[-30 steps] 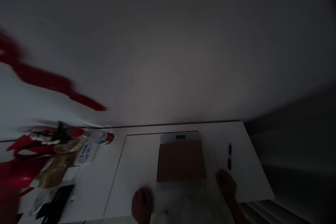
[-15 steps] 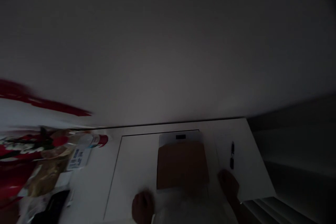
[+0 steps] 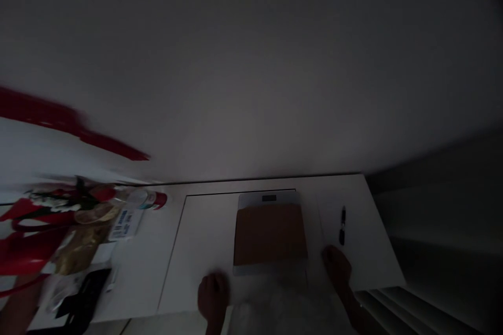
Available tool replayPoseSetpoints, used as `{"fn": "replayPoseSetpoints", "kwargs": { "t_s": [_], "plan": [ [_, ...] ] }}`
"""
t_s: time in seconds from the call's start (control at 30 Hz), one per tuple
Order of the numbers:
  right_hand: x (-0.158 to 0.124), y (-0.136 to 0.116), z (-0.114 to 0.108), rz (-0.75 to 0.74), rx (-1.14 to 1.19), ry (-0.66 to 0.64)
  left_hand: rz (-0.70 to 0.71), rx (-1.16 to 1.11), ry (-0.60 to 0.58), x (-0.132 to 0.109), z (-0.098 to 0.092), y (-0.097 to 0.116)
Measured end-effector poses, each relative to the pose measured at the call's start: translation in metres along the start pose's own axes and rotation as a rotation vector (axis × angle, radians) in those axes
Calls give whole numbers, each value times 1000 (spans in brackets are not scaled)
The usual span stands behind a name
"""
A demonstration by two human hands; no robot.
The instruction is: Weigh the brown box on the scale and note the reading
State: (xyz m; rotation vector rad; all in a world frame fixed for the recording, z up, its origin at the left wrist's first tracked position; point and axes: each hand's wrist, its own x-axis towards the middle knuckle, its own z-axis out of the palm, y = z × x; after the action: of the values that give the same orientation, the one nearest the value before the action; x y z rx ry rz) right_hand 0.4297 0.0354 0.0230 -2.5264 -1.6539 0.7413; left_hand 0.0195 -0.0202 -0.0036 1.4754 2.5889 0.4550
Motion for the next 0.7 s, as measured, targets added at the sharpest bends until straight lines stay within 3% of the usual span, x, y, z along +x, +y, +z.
{"fn": "replayPoseSetpoints", "kwargs": {
  "t_s": [0.7],
  "plan": [
    [-1, -5, -6, -17, 24, 2, -18, -28, -2, 0, -2, 4]
  ]
}}
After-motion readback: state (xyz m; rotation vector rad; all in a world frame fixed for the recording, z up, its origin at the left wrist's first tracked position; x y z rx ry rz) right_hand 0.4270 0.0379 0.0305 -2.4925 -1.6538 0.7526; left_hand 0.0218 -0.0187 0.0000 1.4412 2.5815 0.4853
